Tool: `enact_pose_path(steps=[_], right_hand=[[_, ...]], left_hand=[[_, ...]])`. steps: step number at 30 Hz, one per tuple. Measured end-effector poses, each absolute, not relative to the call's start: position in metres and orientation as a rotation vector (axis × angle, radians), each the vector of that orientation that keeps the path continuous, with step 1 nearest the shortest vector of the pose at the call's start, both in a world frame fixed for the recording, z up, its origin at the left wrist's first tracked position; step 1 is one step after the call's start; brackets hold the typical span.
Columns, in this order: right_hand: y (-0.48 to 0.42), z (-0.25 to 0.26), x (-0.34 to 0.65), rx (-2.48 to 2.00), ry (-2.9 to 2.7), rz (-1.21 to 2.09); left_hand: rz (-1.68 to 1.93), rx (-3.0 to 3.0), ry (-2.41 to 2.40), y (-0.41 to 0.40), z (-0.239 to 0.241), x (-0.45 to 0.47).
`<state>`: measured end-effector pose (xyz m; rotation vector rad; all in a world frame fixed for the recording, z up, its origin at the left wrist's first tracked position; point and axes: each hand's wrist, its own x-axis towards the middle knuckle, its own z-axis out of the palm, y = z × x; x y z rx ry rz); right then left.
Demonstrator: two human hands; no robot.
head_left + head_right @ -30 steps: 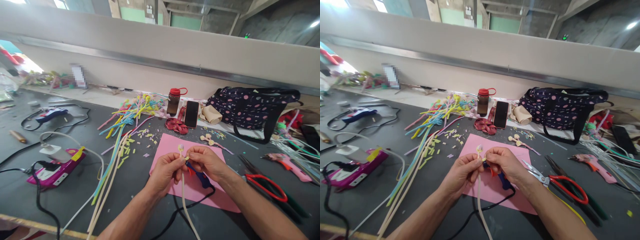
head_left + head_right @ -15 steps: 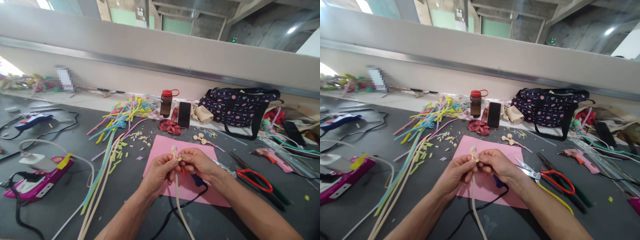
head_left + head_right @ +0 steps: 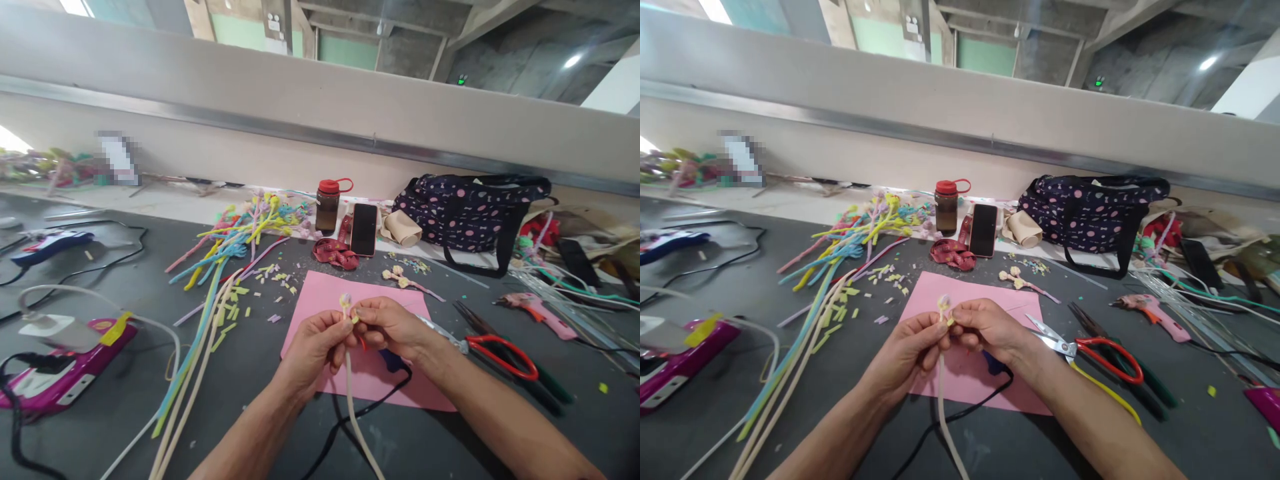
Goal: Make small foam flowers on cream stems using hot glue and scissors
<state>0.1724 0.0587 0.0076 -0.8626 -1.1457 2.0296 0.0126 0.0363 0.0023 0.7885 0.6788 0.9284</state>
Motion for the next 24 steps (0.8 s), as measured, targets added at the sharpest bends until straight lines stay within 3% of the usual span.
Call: enact_pose_path(steps=[13,24], right_hand=[[0.0575,0.0083,0.1717,-0.923,-1.170,1.985],[0.0544,0.0065,0.1699,-1.042,-1.202,1.722]], left_hand=[[0.925,0.791,0.684,0.0377,-0.0016,0.0132],[0.918,0.766,0.765,0.0389,-0.0010,0.0118]])
